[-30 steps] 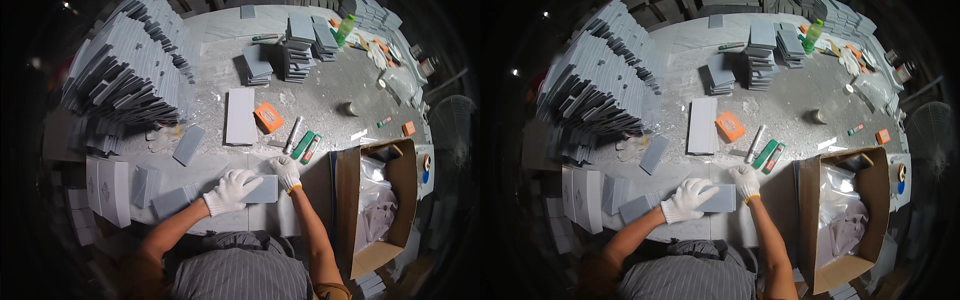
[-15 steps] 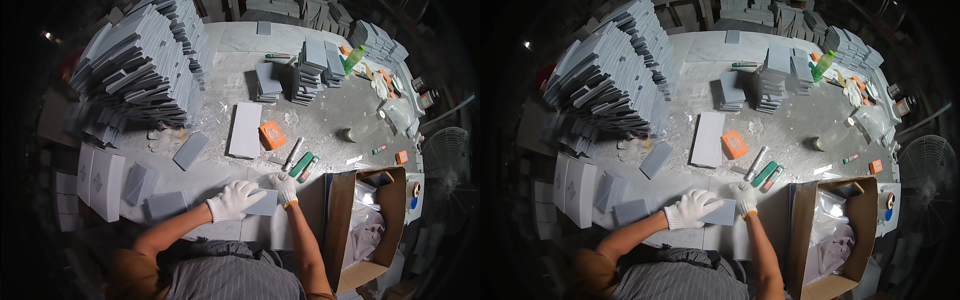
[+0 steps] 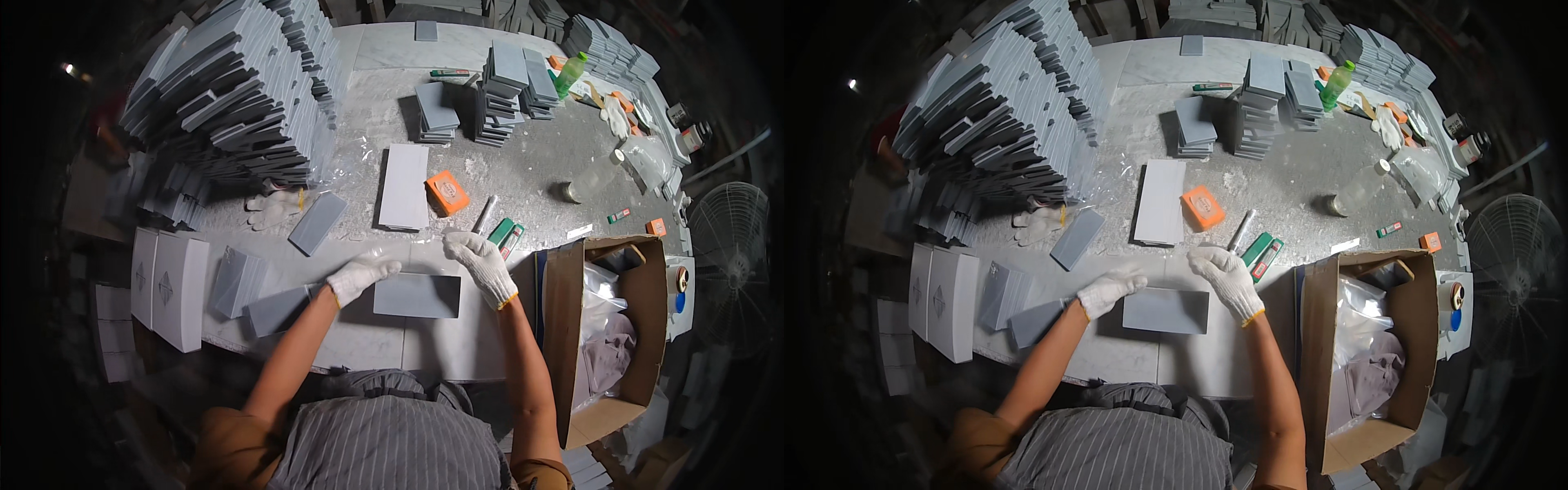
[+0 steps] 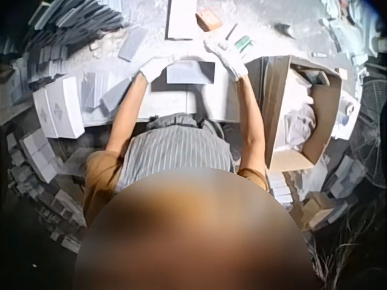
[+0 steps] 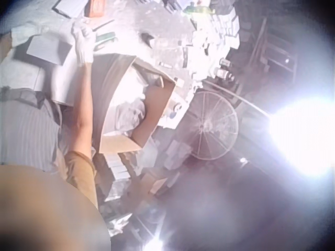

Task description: The person repeatedly picks up gray rectangular tiles, places them into clear plastic bags, and stacks the wrapped units on the table. The person also moves stacks of tiles and adjusts plastic bags during the process.

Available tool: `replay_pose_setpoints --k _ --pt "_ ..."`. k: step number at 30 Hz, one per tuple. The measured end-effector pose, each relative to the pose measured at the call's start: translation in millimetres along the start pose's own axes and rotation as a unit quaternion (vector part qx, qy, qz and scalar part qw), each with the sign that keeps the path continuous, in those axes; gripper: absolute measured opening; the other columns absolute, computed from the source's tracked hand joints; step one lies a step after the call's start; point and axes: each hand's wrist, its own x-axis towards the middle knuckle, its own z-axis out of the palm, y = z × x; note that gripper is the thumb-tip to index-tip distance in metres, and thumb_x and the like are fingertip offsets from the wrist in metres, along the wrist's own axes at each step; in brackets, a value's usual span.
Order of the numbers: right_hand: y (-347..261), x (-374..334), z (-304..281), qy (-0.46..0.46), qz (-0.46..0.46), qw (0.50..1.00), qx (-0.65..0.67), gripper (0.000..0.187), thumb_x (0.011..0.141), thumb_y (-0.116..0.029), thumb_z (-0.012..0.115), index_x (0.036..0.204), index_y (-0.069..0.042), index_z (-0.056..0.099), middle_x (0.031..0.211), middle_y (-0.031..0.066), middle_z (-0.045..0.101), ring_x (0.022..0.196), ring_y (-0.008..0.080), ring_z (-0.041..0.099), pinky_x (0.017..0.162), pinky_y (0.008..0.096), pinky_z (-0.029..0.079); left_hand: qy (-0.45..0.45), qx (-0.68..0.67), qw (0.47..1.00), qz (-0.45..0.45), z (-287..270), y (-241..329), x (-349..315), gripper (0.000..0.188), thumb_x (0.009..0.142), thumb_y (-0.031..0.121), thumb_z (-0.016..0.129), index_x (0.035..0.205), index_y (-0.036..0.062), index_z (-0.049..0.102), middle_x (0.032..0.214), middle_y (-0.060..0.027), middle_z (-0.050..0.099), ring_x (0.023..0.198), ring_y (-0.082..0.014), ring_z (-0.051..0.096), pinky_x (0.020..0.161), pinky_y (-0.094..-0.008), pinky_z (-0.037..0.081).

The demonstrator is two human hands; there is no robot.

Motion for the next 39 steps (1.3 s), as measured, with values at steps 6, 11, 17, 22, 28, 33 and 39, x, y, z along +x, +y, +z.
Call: replay_pose_setpoints --k 6,11,17,22,28,33,39 --pt "-4 -67 2 -0.005 -0.172 0.944 -0.282 0.017 0.084 -0.014 0.077 0.1 -0.01 0.075 0.109 0.0063 0.069 0.101 0.0206 0.065 0.086 0.0306 0.052 -0.013 0.186 0.954 0.237 3 33 -38 0.011 0.084 0.016 0.075 0.094 0.0118 0.074 0.136 -0.0058 0.057 0.121 -0.0198 0.053 0.106 -0.0353 0.04" --pt "29 -103 -1 0.027 -0.341 0.734 -0.587 0.021 0.075 -0.02 0.077 0.095 -0.025 0.074 0.114 -0.0004 0.067 0.111 0.027 0.061 0.097 0.0439 0.048 -0.006 0.557 0.753 0.351 1 19 -89 0.012 0.073 0.019 0.076 0.084 0.0167 0.075 0.137 -0.0102 0.056 0.13 -0.0314 0.047 0.111 -0.0428 0.034" --pt "42 -111 -2 0.051 -0.4 0.661 -0.633 0.021 0.076 -0.02 0.072 0.097 -0.026 0.071 0.113 -0.0032 0.066 0.11 0.0233 0.061 0.098 0.0444 0.048 0.045 0.43 0.839 0.33 18 20 -80 0.028 0.077 0.031 0.076 0.098 0.0126 0.071 0.137 -0.0133 0.055 0.13 -0.029 0.047 0.111 -0.0459 0.033" --pt "43 -122 -12 0.015 -0.405 0.635 -0.658 0.02 0.079 -0.017 0.069 0.098 -0.024 0.071 0.115 -0.0028 0.067 0.11 0.0233 0.062 0.099 0.0433 0.049 0.119 0.616 0.656 0.42 56 -13 -40 0.068 0.074 0.048 0.076 0.133 0.0202 0.058 0.137 -0.0132 0.05 0.131 -0.031 0.043 0.114 -0.0494 0.027" --pt "32 -128 -12 0.136 -0.404 0.695 -0.579 0.059 0.072 -0.032 0.083 0.122 -0.007 0.065 0.124 0.014 0.064 0.117 0.034 0.06 0.103 0.0466 0.045 0.137 0.643 0.612 0.441 56 -21 -34 0.076 0.07 0.05 0.077 0.137 0.023 0.055 0.138 -0.0119 0.047 0.13 -0.0297 0.042 0.115 -0.0494 0.027" --pt "16 -87 33 0.041 -0.294 0.659 -0.691 0.094 0.073 -0.059 0.074 0.144 -0.005 0.044 0.143 0.0179 0.05 0.135 0.0345 0.045 0.111 0.0468 0.036 0.13 0.644 0.61 0.443 54 -20 -32 0.078 0.067 0.05 0.079 0.134 0.0197 0.056 0.137 -0.0081 0.048 0.131 -0.027 0.041 0.115 -0.049 0.027" --pt "30 -75 27 -0.028 -0.239 0.625 -0.742 0.099 0.07 -0.058 0.077 0.147 -0.008 0.039 0.144 0.0151 0.048 0.137 0.0328 0.042 0.11 0.0461 0.037 0.17 0.655 0.625 0.391 48 -24 -43 0.087 0.065 0.05 0.082 0.139 0.0168 0.051 0.134 -0.0081 0.049 0.13 -0.0287 0.041 0.114 -0.0476 0.028"
